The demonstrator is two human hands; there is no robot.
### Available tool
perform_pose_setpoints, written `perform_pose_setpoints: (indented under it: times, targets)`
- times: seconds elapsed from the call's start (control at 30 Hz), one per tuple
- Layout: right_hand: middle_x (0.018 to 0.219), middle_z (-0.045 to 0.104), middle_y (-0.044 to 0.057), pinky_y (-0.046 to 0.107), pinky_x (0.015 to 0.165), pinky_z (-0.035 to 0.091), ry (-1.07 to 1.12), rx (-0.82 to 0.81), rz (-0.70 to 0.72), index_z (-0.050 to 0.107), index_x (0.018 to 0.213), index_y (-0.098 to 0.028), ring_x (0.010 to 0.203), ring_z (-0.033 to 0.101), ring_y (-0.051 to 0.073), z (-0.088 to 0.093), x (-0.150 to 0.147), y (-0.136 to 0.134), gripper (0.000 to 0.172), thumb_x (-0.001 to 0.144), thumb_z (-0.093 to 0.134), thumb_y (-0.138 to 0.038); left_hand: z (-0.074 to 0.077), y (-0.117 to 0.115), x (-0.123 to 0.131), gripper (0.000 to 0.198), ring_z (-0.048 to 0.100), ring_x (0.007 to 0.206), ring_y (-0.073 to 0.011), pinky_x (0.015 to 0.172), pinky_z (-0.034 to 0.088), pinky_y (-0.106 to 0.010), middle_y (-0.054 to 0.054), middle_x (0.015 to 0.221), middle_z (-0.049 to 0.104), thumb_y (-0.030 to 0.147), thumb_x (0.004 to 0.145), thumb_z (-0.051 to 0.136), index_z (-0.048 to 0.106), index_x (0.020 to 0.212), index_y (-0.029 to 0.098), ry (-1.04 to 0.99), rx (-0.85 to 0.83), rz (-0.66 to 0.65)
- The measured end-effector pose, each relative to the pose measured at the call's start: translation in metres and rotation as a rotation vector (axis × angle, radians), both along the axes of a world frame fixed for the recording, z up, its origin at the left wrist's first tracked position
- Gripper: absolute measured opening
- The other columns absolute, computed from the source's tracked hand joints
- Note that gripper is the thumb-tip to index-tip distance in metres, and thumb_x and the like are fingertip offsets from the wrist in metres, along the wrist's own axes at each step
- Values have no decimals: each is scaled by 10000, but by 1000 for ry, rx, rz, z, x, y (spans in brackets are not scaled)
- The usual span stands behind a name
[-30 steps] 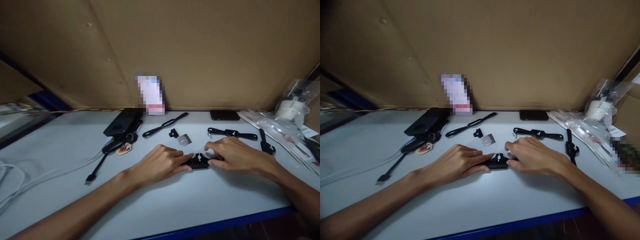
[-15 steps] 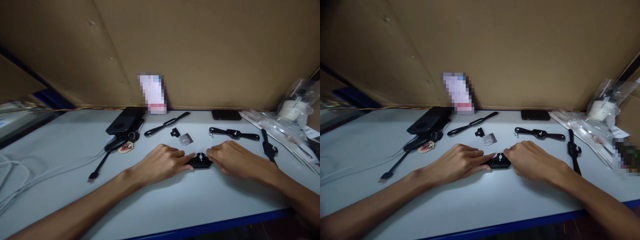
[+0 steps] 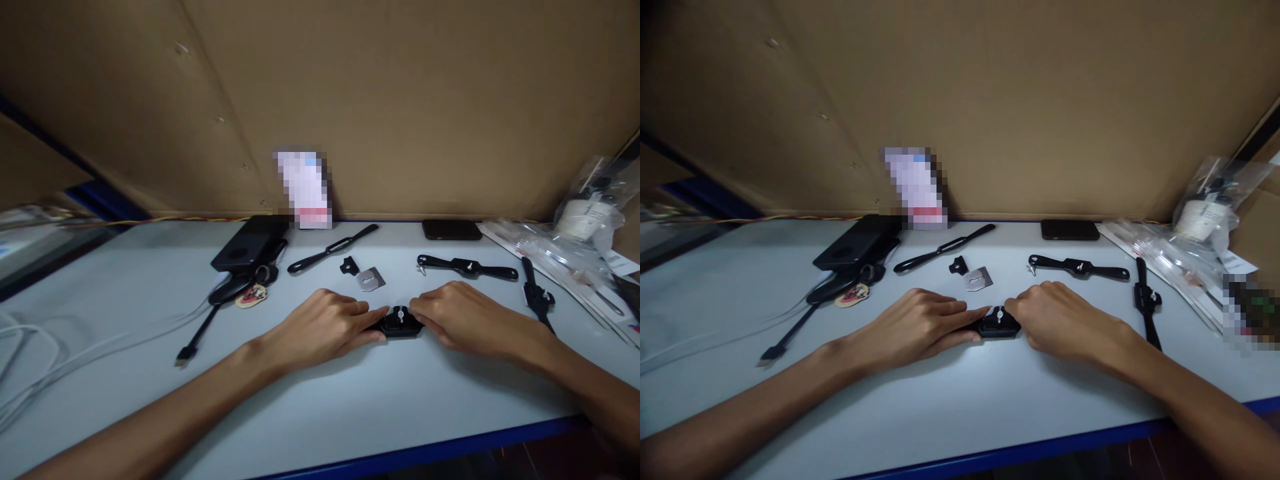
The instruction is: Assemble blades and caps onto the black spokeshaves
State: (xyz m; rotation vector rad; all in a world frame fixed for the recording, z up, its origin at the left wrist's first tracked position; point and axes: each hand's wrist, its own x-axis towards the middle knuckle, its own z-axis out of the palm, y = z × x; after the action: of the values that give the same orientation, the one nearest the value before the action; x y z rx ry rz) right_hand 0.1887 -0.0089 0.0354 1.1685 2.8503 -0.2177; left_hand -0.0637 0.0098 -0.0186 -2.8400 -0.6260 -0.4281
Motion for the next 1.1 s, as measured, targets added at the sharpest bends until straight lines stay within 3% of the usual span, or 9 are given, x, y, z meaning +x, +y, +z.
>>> perform_pose_setpoints:
  times: [0.2,0.47,0.93,1.1]
  targets:
    - [690,627,8,285,563,243,15,30,-20,594,775,-177,568,485,120,-4,11,2,172,894,518,-79,2,0,0,464,619,534,-137,490,324,-307,-3,716,685,435,1098,312,656,1212,146,28,-7,-5]
    - [856,686,32,294,611,295,-21,37,-8,659,862,-169,706,593,156,1,13,1,104,879,572,-115,-2,-1,0,436,621,527,-144,503,357,-308,-8,709,696,422,1091,356,659,1196,126,-15,-23,-7]
    - [823,682,55,284,612,347,21,1,0,669,830,-154,718,605,170,-4,11,5,88,884,602,-136,-1,-2,1,474,603,487,-146,483,338,-314,11,631,661,457,1091,330,650,1258,150,-19,-111,29]
    - [858,703,45,275,625,331,132,32,32,690,1041,-176,758,618,174,5,8,5,128,934,644,-229,-1,-2,0,476,615,505,-140,496,339,-306,4,659,685,461,1092,323,652,1234,147,-11,-112,26]
